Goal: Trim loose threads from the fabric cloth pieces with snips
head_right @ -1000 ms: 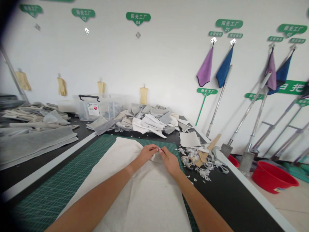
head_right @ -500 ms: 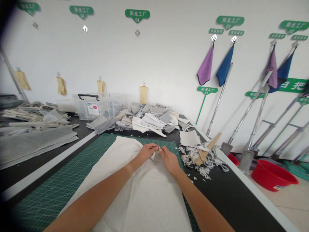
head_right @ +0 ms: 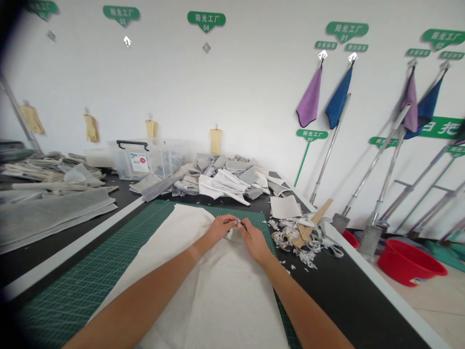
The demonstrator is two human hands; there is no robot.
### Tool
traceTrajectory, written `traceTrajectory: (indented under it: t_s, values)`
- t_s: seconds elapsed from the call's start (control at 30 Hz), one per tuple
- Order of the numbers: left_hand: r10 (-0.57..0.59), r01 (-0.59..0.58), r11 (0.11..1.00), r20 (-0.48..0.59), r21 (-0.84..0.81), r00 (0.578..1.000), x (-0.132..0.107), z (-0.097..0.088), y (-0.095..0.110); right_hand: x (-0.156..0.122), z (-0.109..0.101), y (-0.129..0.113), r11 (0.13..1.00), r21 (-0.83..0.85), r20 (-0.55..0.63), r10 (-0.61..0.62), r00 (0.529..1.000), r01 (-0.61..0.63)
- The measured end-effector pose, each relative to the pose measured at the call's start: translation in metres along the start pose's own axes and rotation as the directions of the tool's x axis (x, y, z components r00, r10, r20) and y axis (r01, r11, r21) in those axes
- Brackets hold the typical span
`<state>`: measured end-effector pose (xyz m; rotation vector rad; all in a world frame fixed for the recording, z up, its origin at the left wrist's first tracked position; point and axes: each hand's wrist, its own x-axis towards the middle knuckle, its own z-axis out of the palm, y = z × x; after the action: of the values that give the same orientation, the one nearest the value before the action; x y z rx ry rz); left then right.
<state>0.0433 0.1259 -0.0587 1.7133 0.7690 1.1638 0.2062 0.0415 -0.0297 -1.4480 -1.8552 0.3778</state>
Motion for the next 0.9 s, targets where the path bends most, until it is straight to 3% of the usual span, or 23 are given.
traceTrajectory:
  t_s: [0.5,0.9]
  values:
    - [-0.011,0.011,1.0,-0.003,-0.011,1.0,-0.001,-0.001,0.002,0.001,0.001,0.0,1.0,0.001,-0.02,-0.028,0.999,0.028]
    - [-0.057,0.057,0.998,0.002,0.013,0.998,-0.006,-0.002,0.015,0.002,0.002,0.004,0.999,0.042,-0.037,-0.027,0.999,0.028]
